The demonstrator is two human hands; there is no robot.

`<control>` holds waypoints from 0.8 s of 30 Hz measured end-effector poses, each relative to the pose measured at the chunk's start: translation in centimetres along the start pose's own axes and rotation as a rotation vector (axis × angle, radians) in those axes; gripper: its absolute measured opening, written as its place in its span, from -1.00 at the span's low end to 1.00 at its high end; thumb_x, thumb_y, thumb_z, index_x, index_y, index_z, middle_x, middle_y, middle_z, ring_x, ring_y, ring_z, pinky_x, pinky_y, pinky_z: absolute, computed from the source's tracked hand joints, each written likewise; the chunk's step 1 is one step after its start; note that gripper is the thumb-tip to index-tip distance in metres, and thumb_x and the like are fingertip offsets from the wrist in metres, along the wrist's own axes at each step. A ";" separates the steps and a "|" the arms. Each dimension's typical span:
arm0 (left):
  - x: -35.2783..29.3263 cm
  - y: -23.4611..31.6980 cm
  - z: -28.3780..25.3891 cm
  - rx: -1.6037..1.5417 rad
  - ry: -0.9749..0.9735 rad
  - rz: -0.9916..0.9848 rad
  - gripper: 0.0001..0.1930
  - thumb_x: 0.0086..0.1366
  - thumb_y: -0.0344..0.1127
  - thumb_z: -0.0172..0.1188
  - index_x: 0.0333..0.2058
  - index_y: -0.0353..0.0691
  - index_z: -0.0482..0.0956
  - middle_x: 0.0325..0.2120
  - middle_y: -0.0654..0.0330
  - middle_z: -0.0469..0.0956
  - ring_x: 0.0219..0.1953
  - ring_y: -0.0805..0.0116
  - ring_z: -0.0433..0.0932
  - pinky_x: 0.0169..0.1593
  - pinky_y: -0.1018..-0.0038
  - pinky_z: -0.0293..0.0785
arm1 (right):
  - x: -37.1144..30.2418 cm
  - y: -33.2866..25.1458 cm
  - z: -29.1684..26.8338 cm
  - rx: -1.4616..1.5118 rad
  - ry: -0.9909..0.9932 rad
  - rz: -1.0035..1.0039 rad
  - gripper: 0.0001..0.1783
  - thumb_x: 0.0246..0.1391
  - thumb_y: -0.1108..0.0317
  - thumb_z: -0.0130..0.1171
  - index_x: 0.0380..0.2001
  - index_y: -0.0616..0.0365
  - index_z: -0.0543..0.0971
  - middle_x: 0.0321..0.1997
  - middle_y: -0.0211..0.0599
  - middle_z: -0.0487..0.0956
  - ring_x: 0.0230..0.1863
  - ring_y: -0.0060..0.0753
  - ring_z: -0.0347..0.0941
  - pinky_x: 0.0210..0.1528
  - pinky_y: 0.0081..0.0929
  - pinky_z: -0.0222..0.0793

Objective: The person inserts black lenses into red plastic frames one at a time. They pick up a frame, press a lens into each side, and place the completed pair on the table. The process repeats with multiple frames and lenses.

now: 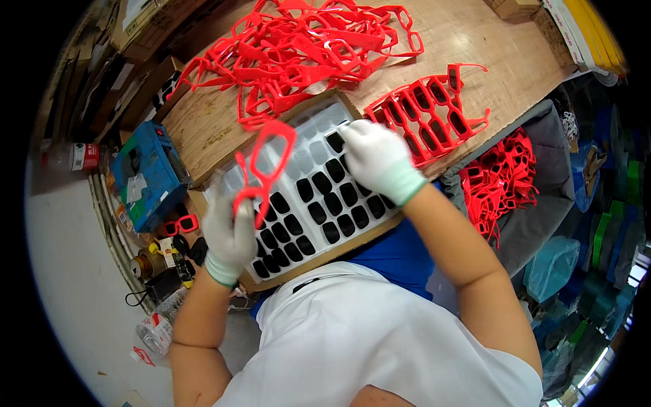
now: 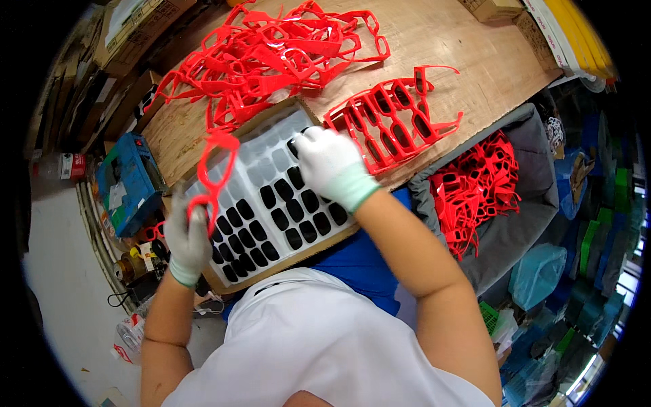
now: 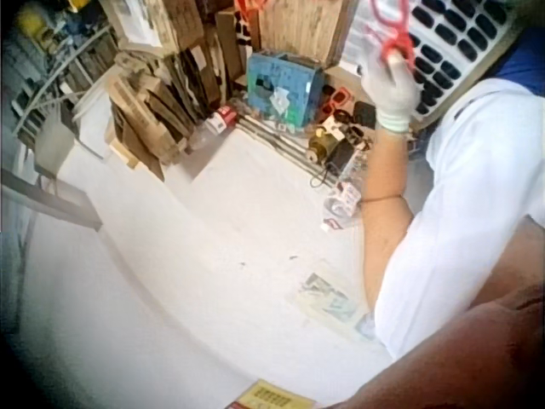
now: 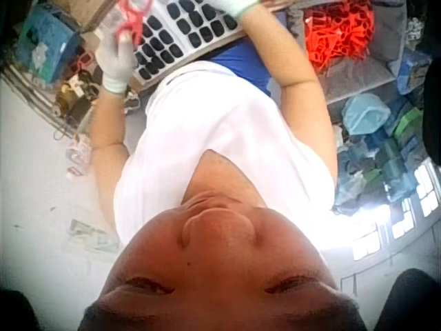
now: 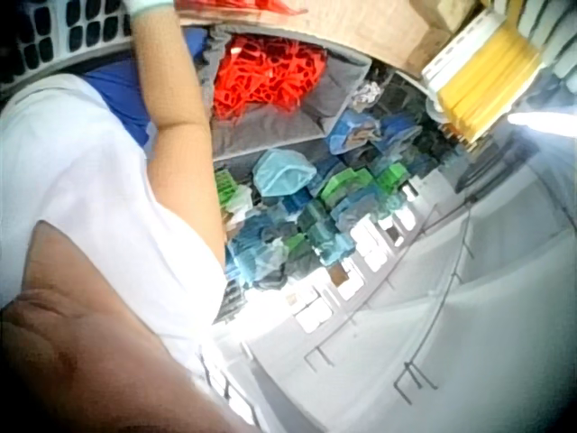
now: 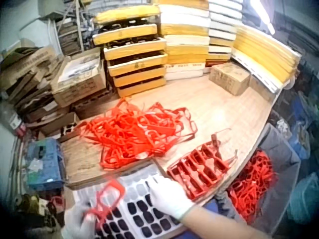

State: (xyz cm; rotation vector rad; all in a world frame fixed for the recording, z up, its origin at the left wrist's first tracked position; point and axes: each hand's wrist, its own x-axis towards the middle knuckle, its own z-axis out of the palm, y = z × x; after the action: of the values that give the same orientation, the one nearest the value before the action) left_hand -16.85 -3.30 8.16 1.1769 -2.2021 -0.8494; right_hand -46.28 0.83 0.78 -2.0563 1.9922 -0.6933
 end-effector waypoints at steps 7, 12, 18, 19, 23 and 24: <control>-7.3 2.0 0.7 -0.797 0.178 -0.527 -0.78 0.38 -0.35 -0.04 -0.13 -0.40 0.40 -0.56 0.14 0.53 -0.57 0.37 0.53 -0.28 0.39 0.56 | 4.4 -3.0 3.4 -0.209 -0.522 0.491 -0.55 0.10 0.29 0.18 0.05 0.22 0.45 0.10 0.03 0.45 0.06 0.03 0.56 0.00 -0.15 0.56; -8.7 3.2 1.0 -1.017 0.156 -0.618 -0.74 0.29 -0.45 -0.08 -0.07 -0.42 0.36 -0.30 0.00 0.57 -0.37 0.33 0.57 -0.14 0.38 0.55 | 3.9 -2.5 4.1 -0.156 -0.301 0.418 -0.77 0.04 0.38 0.14 -0.21 0.19 0.49 -0.07 0.05 0.50 -0.07 0.08 0.57 -0.07 -0.06 0.52; -8.8 0.4 0.5 0.025 0.419 0.159 -0.65 0.23 -0.53 -0.08 0.01 -0.38 0.37 -0.14 -0.07 0.59 -0.12 0.05 0.58 -0.01 0.30 0.50 | -5.5 -6.4 2.9 0.109 -0.064 -0.031 -0.95 0.00 0.41 0.17 -0.43 0.11 0.51 -0.38 -0.16 0.54 -0.36 0.02 0.54 -0.32 -0.13 0.48; -8.4 1.0 0.9 0.133 0.560 0.152 -0.64 0.23 -0.53 -0.10 0.03 -0.37 0.37 -0.14 -0.07 0.59 -0.09 0.02 0.58 0.01 0.28 0.51 | -7.1 -7.1 2.4 0.149 -0.037 -0.055 -0.93 -0.01 0.42 0.20 -0.43 0.12 0.51 -0.39 -0.17 0.53 -0.38 -0.01 0.54 -0.34 -0.16 0.47; -9.5 -0.1 -0.3 -1.138 0.078 -0.306 -0.57 0.30 -0.45 -0.09 0.15 -0.35 0.27 -0.01 -0.12 0.52 -0.05 0.06 0.59 -0.07 0.21 0.60 | -10.9 -8.3 0.4 0.476 0.029 0.179 -0.86 -0.03 0.43 0.24 -0.38 0.19 0.51 -0.38 -0.10 0.52 -0.32 0.03 0.52 -0.27 -0.15 0.45; -9.6 1.4 -0.2 -1.032 0.105 -0.420 -0.50 0.28 -0.47 -0.07 0.22 -0.30 0.24 0.03 -0.13 0.50 -0.05 0.10 0.59 -0.11 0.25 0.61 | -11.3 -8.6 0.2 0.526 0.066 0.220 -0.86 -0.01 0.43 0.25 -0.37 0.20 0.51 -0.38 -0.10 0.52 -0.33 0.02 0.52 -0.27 -0.17 0.45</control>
State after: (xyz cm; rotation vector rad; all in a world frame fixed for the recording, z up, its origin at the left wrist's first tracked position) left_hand -12.64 5.47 8.06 1.0632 -1.0975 -1.7406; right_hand -38.36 12.51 2.34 -1.5043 1.7805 -1.1037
